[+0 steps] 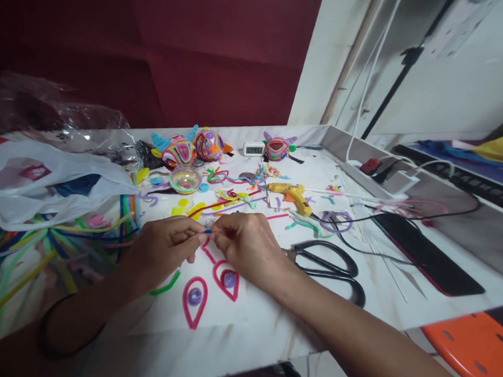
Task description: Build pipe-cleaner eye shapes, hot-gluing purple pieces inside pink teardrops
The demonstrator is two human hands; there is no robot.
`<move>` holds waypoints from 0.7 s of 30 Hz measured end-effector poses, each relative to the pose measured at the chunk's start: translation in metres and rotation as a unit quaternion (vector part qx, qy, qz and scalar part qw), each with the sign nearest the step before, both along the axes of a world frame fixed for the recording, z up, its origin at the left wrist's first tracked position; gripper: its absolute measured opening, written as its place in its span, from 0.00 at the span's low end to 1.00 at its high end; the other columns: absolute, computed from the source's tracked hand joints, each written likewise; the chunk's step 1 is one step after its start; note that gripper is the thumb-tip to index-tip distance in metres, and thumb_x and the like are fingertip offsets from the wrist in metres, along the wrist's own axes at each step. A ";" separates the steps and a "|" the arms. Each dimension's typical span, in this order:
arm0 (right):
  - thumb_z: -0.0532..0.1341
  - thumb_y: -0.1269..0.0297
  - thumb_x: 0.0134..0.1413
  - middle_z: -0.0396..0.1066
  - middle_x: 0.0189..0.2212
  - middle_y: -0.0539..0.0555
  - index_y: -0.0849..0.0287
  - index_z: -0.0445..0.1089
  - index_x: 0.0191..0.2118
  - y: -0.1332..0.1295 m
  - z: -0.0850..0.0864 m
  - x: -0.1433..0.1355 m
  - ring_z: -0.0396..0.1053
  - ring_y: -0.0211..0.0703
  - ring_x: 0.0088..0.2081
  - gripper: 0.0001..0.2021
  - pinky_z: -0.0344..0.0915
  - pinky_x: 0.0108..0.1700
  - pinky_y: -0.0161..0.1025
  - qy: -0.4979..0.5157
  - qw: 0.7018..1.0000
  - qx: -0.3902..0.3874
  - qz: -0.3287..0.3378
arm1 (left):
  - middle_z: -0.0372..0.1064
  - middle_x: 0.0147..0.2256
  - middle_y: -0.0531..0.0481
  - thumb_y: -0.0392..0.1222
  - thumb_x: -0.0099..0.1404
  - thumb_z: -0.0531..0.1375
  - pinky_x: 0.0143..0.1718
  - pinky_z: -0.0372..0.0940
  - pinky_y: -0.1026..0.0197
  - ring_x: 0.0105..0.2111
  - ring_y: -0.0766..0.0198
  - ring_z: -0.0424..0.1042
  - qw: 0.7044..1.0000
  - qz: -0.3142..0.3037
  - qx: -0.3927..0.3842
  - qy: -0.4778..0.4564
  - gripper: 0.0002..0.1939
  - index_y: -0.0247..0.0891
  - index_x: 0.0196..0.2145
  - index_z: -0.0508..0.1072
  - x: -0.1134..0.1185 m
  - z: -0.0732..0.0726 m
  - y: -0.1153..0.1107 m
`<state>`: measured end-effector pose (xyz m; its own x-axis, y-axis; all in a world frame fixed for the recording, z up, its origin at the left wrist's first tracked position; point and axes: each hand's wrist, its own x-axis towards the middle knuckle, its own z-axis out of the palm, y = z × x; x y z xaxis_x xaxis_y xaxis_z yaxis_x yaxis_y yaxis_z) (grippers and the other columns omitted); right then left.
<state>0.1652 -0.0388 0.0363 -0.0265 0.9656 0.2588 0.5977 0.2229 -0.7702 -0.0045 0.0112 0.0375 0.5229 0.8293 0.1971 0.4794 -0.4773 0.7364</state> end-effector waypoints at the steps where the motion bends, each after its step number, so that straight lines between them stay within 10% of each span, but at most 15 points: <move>1: 0.60 0.70 0.49 0.73 0.22 0.48 0.58 0.74 0.27 0.000 -0.001 -0.001 0.64 0.36 0.24 0.06 0.57 0.28 0.35 0.003 1.000 -0.005 -0.001 | 0.67 0.16 0.58 0.36 0.58 0.57 0.21 0.58 0.68 0.16 0.69 0.66 1.000 0.002 -0.018 -0.002 0.07 0.38 0.26 0.75 0.001 0.000 -0.001; 21: 0.68 0.62 0.40 0.74 0.22 0.51 0.63 0.79 0.34 0.004 -0.007 0.020 0.66 0.33 0.20 0.13 0.63 0.23 0.33 0.261 0.949 -0.171 0.045 | 0.72 0.17 0.52 0.39 0.54 0.62 0.22 0.69 0.65 0.19 0.62 0.74 0.947 -0.031 -0.293 -0.129 0.08 0.33 0.33 0.73 0.005 -0.007 0.004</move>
<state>0.1848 -0.0352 0.0291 -0.0679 0.9953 -0.0685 0.1045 -0.0612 -0.9926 0.0006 0.0147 0.0303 0.5706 0.8057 -0.1589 0.2320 0.0275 0.9723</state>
